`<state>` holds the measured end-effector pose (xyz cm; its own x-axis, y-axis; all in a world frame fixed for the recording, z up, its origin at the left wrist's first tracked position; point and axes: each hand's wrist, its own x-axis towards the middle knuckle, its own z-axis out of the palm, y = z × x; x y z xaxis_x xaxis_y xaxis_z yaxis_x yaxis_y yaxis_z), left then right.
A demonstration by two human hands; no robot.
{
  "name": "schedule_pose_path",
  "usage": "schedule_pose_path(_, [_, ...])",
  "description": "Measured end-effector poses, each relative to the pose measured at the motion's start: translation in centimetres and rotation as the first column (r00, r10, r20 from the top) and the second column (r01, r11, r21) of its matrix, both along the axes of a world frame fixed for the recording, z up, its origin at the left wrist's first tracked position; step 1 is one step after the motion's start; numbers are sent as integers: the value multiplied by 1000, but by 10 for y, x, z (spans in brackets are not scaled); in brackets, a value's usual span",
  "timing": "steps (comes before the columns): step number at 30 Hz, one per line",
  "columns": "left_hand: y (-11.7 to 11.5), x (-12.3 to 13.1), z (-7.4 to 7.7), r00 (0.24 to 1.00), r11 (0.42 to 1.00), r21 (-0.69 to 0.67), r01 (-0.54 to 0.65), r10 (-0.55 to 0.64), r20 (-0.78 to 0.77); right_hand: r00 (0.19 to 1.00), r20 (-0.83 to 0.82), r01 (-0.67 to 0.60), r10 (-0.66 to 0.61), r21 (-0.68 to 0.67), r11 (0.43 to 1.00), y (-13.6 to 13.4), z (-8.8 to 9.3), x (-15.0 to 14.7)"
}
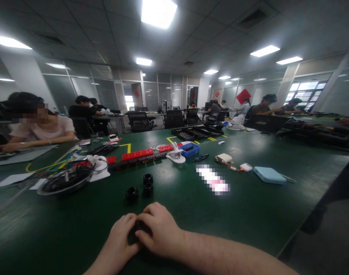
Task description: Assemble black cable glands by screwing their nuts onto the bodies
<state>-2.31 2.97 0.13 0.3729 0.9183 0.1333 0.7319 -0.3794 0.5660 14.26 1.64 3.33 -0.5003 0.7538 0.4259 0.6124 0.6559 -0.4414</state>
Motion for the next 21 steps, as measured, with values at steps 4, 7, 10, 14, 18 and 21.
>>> schedule_pose_path(4, [-4, 4, 7, 1000, 1000, -13, 9, -9, 9, 999, -37, -33, 34, 25, 999, 3, -5, 1])
schedule_pose_path(7, [-5, 4, 9, 999, 1000, -25, 9, -8, 33, 991, -73, -104, 108, 51, 993, 3, -6, 3])
schedule_pose_path(10, [-4, 3, 8, 999, 1000, -30, 1, 0, 42, 978, -93, -181, 189, 87, 980, 3, -8, 3])
schedule_pose_path(14, [-2, 2, 3, 1000, 1000, 9, 12, -13, 22, 954, -102, -265, 281, 150, 953, 6, -12, 0])
schedule_pose_path(18, [0, 1, 0, 1000, 998, 48, 28, -27, -15, 944, -104, -297, 314, 150, 943, 5, -10, 0])
schedule_pose_path(21, [0, 1, 0, 999, 998, 53, 32, -30, -30, 944, -118, -292, 308, 135, 947, 3, -5, 2])
